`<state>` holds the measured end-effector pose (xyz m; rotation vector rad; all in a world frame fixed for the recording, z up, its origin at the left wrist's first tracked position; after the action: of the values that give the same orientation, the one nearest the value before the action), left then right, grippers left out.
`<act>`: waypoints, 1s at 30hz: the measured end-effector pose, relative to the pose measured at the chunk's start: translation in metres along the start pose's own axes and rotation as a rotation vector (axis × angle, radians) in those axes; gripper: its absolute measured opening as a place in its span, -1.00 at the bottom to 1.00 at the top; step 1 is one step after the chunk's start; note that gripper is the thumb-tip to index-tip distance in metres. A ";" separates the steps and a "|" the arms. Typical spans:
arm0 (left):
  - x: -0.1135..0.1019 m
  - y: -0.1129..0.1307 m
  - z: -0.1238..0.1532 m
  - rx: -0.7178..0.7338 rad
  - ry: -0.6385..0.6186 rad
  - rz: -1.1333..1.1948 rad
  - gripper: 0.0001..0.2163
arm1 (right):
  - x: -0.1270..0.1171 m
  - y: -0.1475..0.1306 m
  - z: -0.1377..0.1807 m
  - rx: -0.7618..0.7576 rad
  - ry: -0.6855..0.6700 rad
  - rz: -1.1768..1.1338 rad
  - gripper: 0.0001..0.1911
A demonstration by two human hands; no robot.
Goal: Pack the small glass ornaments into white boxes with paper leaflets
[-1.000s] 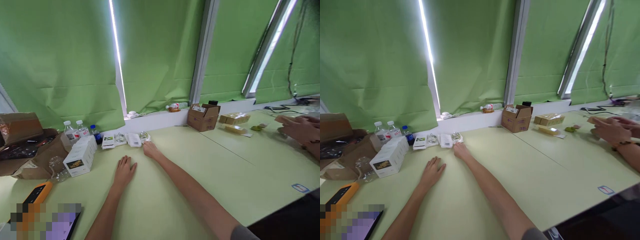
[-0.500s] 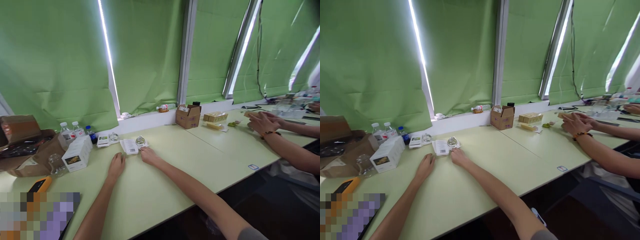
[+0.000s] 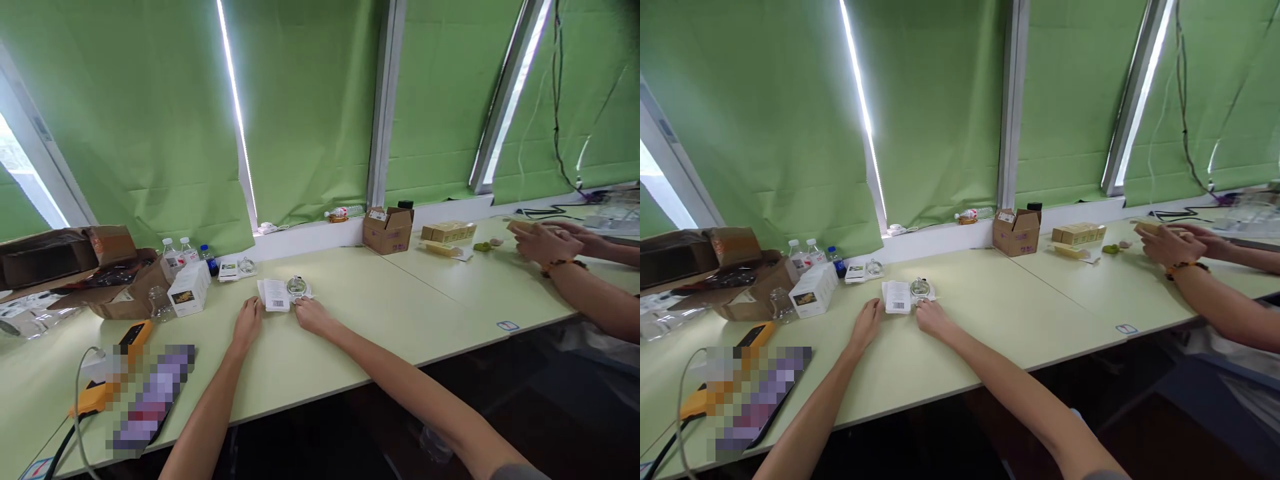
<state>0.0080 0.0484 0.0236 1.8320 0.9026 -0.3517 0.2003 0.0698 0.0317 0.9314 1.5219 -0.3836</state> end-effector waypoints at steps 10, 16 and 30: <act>-0.026 -0.010 -0.003 -0.188 0.137 0.199 -0.67 | -0.015 -0.029 0.048 -0.138 0.063 0.037 -0.74; -0.022 -0.016 -0.004 -0.195 0.132 0.254 -0.66 | -0.020 -0.043 0.069 -0.196 0.111 0.054 -0.74; -0.014 0.004 0.001 -0.248 -0.038 0.349 -0.49 | -0.048 -0.001 0.099 0.082 0.586 -0.383 -0.77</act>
<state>0.0014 0.0406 0.0347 1.7054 0.5573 -0.0520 0.2628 -0.0174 0.0576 0.8529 2.2510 -0.4728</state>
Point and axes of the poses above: each hand's wrist, its own z-axis away from the middle knuckle, its own x-axis out of the palm, y = z × x, the point moved 6 cm from there along -z, towards the middle knuckle, and after that the axes turned 8 degrees about z, right-handed, at the moved point
